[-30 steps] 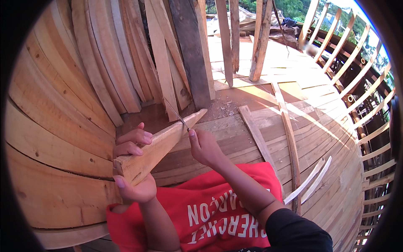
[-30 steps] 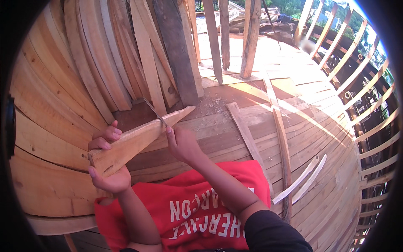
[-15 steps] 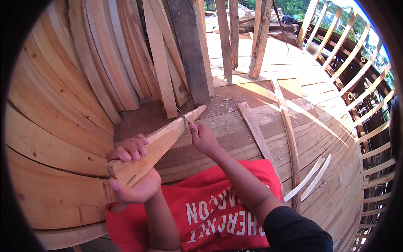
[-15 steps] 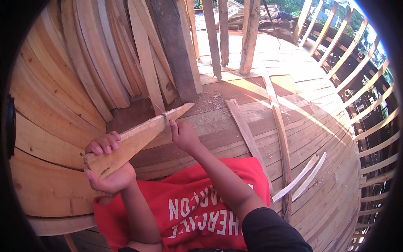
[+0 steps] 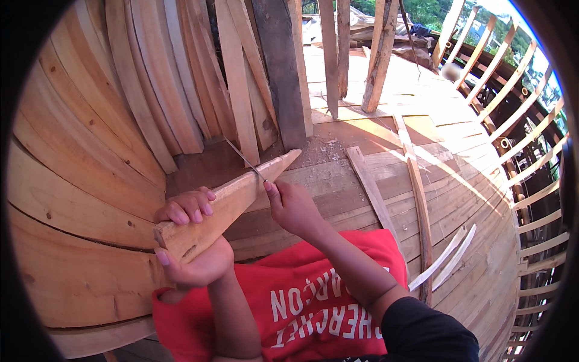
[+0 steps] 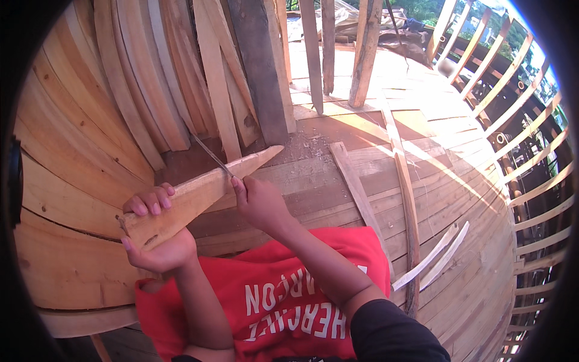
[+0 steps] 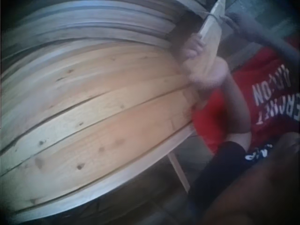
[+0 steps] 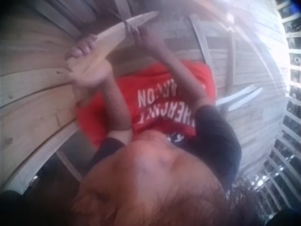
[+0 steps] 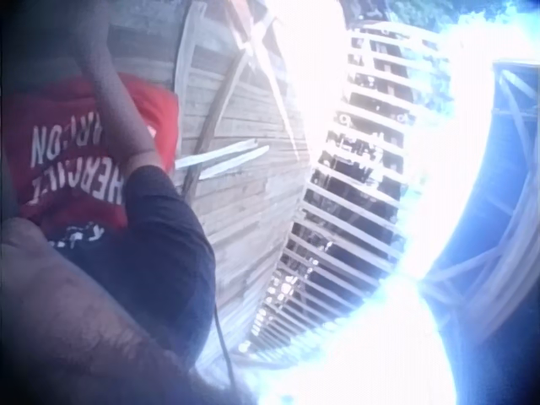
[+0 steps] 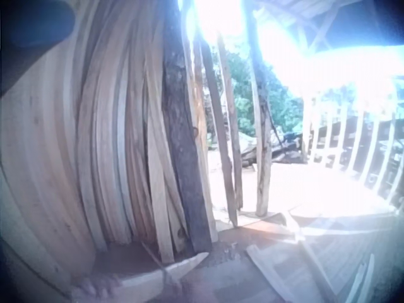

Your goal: The person carves a small wooden stick using a knife, holding the stick in the left hand and the knife in the right. They repeatedly shave thin layers from the stick's surface while seated on a wooden deck.

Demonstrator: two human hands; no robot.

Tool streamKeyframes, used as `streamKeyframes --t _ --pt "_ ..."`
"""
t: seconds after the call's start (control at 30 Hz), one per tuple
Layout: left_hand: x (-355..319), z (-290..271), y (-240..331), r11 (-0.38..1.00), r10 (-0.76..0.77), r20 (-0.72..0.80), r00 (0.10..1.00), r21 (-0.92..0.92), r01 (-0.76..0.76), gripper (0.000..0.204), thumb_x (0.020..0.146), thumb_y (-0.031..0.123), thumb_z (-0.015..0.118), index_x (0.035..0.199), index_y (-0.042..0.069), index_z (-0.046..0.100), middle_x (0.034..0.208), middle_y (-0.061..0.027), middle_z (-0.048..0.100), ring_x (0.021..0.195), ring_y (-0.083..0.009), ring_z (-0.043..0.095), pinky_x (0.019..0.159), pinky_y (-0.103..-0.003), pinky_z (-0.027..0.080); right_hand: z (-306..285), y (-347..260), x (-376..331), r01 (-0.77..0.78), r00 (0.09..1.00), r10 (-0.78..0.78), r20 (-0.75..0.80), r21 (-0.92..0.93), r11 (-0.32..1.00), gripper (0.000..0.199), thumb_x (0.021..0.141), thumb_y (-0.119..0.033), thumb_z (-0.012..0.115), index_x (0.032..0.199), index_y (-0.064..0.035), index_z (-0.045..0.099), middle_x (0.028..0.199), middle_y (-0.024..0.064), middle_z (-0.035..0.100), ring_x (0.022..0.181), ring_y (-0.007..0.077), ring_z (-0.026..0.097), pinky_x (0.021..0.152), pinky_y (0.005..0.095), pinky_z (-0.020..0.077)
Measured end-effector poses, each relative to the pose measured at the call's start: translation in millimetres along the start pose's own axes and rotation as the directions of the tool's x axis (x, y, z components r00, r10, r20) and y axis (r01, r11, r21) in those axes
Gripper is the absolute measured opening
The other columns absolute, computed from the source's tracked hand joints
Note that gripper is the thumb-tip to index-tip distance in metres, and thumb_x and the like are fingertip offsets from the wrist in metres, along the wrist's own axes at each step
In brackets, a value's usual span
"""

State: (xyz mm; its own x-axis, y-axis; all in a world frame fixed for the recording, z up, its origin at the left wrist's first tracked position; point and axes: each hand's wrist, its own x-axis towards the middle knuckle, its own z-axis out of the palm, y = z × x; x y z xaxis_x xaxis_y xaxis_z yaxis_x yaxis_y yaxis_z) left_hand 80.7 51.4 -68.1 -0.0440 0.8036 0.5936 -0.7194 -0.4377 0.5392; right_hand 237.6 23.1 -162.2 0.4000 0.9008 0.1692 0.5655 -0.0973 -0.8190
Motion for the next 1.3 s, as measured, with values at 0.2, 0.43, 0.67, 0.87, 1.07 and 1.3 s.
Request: streamKeyframes --t 0.2,0.43,0.67,0.87,1.07,1.3 --pt "0.9 3.4 0.0 1.0 -0.012 -0.004 1.0 0.002 0.012 0.044 0.083 0.052 0.043 0.09 0.008 0.044 0.078 -0.0067 0.042 0.075 -0.0225 0.043 0.083 -0.045 0.038 0.6 21.7 7.0 -0.033 0.999 0.033 0.005 -0.006 0.999 0.05 0.101 -0.037 0.042 0.075 0.0035 0.056 0.065 0.0269 0.056 0.066 0.0475 0.057 0.061 0.0531 0.0422" --pt "-1.9 7.5 -3.6 1.0 -0.004 0.117 0.993 0.009 0.003 0.044 0.083 0.052 0.043 0.09 0.008 0.044 0.079 -0.0069 0.042 0.075 -0.0226 0.043 0.084 -0.046 0.038 -1.5 48.4 10.6 0.087 0.994 -0.083 -0.066 0.058 0.995 0.05 0.101 -0.038 0.043 0.073 0.0016 0.057 0.066 0.0264 0.058 0.067 0.046 0.059 0.061 0.053 0.0434" --pt "0.2 -2.3 -1.5 1.0 -0.011 -0.03 0.999 0.011 0.011 0.044 0.083 0.052 0.043 0.09 0.008 0.044 0.079 -0.0071 0.043 0.075 -0.0227 0.043 0.084 -0.046 0.038 -9.6 -6.2 -2.1 0.02 0.999 -0.018 0.035 -0.069 0.997 0.052 0.102 -0.036 0.041 0.075 0.0059 0.054 0.064 0.0271 0.055 0.065 0.047 0.057 0.059 0.0514 0.0407" --pt "-0.2 3.1 -0.7 1.0 -0.01 -0.025 1.0 0.015 0.011 0.045 0.082 0.053 0.044 0.09 0.008 0.044 0.079 -0.0075 0.043 0.075 -0.023 0.044 0.083 -0.046 0.039 -5.5 25.1 11.9 -0.038 0.999 0.038 0.004 -0.049 0.998 0.051 0.102 -0.035 0.042 0.074 0.006 0.054 0.062 0.0266 0.054 0.064 0.0471 0.056 0.059 0.0507 0.041" --pt "-1.8 8.1 -2.4 1.0 -0.008 0.02 1.0 0.017 0.008 0.045 0.083 0.053 0.044 0.09 0.008 0.044 0.079 -0.0074 0.043 0.075 -0.0232 0.044 0.083 -0.046 0.039 1.0 52.2 16.1 -0.032 0.996 0.031 -0.078 -0.012 0.999 0.05 0.102 -0.035 0.044 0.072 0.0039 0.053 0.063 0.0274 0.054 0.064 0.0492 0.055 0.059 0.0527 0.0401" --pt "0.4 4.7 -2.0 1.0 -0.015 0.011 1.0 0.013 0.014 0.045 0.083 0.053 0.043 0.09 0.008 0.045 0.079 -0.007 0.043 0.075 -0.0229 0.044 0.083 -0.046 0.039 5.6 48.1 11.0 -0.009 0.997 -0.001 -0.076 -0.134 0.991 0.047 0.101 -0.036 0.043 0.076 0.0016 0.057 0.068 0.0267 0.059 0.069 0.0486 0.058 0.062 0.0567 0.042"
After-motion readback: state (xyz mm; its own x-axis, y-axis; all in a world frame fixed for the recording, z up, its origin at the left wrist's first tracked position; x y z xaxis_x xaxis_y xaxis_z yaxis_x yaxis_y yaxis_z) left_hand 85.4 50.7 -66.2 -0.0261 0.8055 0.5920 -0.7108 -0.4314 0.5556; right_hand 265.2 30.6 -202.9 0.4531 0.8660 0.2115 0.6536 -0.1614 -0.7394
